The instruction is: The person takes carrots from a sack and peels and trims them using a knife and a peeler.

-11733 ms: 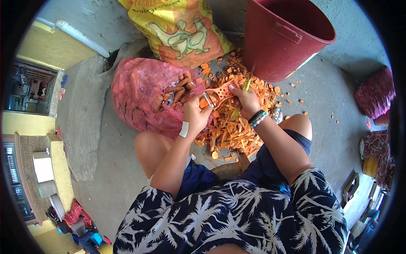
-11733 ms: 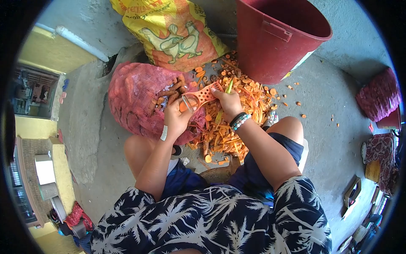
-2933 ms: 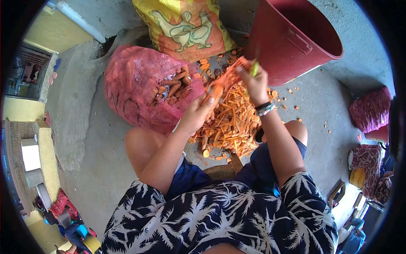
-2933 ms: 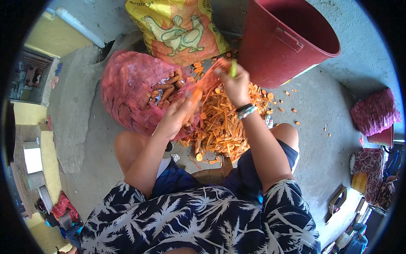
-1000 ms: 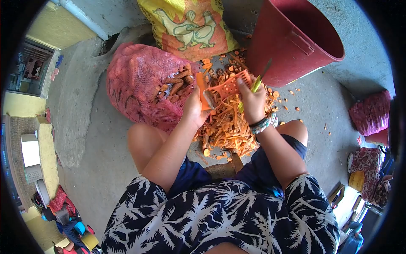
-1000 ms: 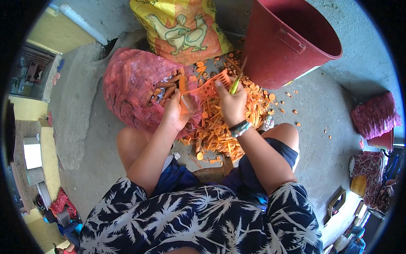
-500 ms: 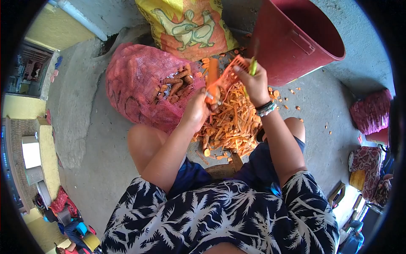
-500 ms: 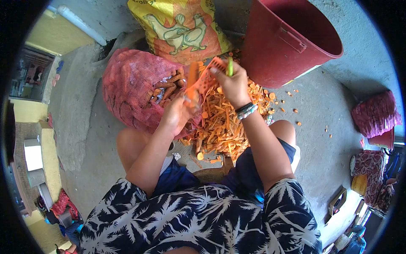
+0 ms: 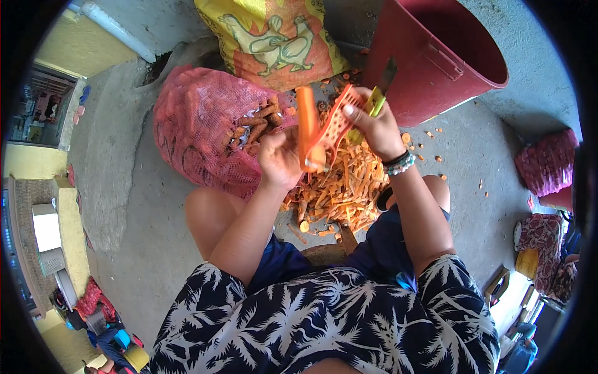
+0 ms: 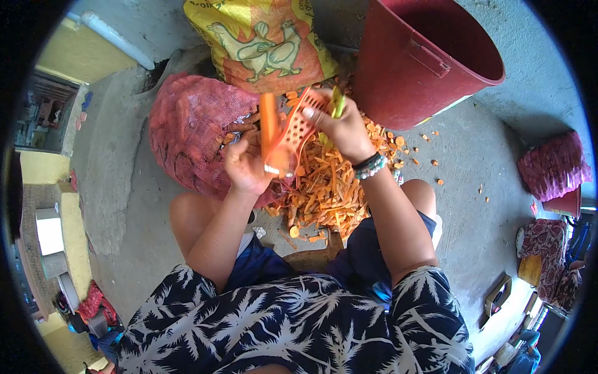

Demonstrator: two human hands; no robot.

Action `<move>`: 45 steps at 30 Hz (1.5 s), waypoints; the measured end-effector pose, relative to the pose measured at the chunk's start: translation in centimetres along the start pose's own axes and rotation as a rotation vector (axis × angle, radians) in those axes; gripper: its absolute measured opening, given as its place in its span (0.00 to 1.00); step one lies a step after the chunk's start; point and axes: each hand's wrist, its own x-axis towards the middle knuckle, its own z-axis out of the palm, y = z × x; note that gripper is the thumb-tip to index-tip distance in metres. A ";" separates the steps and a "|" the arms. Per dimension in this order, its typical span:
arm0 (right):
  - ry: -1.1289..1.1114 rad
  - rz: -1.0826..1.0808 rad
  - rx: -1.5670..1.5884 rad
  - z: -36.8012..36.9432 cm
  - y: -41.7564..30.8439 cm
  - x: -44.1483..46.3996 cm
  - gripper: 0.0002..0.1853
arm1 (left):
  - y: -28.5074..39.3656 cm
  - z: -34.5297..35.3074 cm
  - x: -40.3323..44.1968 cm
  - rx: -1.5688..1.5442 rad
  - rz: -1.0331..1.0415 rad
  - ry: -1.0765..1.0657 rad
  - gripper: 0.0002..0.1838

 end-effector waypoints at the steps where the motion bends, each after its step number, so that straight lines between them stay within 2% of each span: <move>1: -0.061 0.014 -0.090 -0.1 0.1 -0.1 0.16 | 0.1 1.0 0.3 -0.063 0.001 0.159 0.17; 2: -0.121 0.028 -0.178 -0.2 0.4 -0.2 0.16 | -0.2 0.8 0.7 -0.062 0.001 0.159 0.17; 4: -0.121 0.018 -0.264 0.0 0.8 -0.4 0.15 | -1.0 -0.5 1.7 0.113 -0.060 0.346 0.20; 5: -0.135 0.045 -0.273 -0.1 1.2 -0.4 0.15 | -1.3 -1.2 1.9 0.240 -0.052 0.340 0.20; 8: -0.139 0.043 -0.291 -0.2 0.5 -0.6 0.13 | -1.0 -0.9 1.9 0.254 -0.073 0.303 0.16; 9: -0.125 0.033 -0.256 -0.3 0.2 -0.7 0.13 | -0.9 -1.3 1.9 0.156 -0.072 0.302 0.11; 12: -0.109 0.001 -0.209 -1.1 -0.1 -1.1 0.13 | -0.2 -2.0 1.6 0.126 -0.036 0.287 0.08; 14: -0.103 0.028 -0.224 -1.2 -0.2 -1.4 0.16 | 0.1 -1.8 1.5 0.098 -0.024 0.328 0.09; 17: -0.106 0.053 -0.135 -0.9 0.5 -1.4 0.16 | 0.4 -1.5 1.5 0.117 -0.008 0.214 0.08; 22: -0.031 0.165 0.184 -0.8 2.1 -1.3 0.15 | 1.0 -0.2 1.5 0.230 0.081 0.237 0.16; 25: 0.004 0.190 0.249 -0.5 2.1 -1.3 0.16 | 1.2 -0.6 1.5 0.147 0.104 0.173 0.17; 31: -0.016 0.190 0.185 -0.1 2.0 -1.4 0.16 | 1.5 -0.7 1.3 0.129 0.117 0.077 0.19; 34: -0.026 0.195 0.195 -0.2 1.9 -1.4 0.19 | 1.6 -0.4 1.1 0.122 0.099 0.080 0.19; 38: -0.031 0.193 0.203 -0.3 1.9 -1.4 0.19 | 1.5 -0.2 1.2 0.131 0.113 0.072 0.18; 40: -0.012 0.197 0.181 0.0 1.6 -1.5 0.16 | 1.4 -0.3 1.2 0.111 0.102 0.064 0.18; 45: -0.018 0.194 0.158 -0.4 2.2 -1.4 0.18 | 1.4 -0.3 1.1 0.120 0.113 0.066 0.17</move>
